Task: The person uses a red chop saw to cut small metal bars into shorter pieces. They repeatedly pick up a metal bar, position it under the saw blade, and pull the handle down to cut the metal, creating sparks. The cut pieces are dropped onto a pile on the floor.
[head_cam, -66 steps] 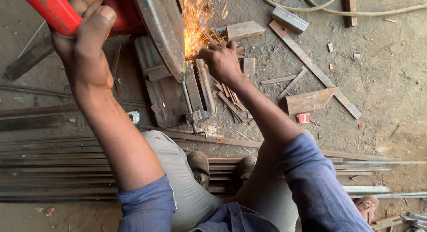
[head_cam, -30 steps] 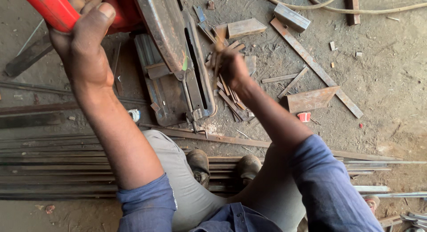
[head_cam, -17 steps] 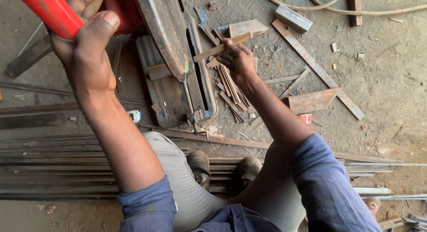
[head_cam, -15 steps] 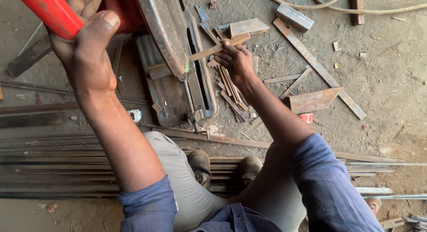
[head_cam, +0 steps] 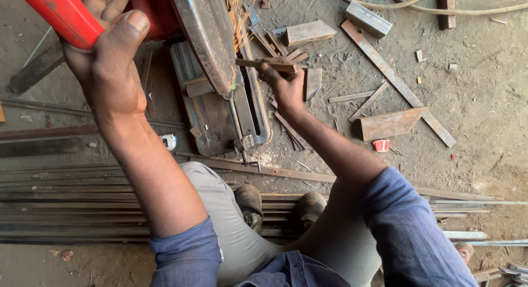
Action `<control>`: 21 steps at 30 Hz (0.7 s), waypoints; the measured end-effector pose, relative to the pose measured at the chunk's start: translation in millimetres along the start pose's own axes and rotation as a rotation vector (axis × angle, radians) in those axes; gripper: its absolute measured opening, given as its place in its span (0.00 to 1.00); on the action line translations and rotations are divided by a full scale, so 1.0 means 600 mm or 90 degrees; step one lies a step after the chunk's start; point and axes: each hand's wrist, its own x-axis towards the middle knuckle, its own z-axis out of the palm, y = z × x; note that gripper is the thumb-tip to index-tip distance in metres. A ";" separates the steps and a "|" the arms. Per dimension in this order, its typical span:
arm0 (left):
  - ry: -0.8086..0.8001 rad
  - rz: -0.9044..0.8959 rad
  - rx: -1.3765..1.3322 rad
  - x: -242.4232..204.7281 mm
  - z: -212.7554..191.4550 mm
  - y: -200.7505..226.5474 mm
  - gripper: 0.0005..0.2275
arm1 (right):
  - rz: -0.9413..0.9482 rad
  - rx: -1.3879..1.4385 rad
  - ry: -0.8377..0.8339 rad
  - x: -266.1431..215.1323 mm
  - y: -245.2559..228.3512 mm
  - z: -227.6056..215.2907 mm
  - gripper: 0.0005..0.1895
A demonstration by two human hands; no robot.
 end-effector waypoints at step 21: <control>-0.119 -0.007 0.045 0.011 0.031 0.031 0.18 | 0.332 0.079 0.029 0.030 0.079 -0.139 0.09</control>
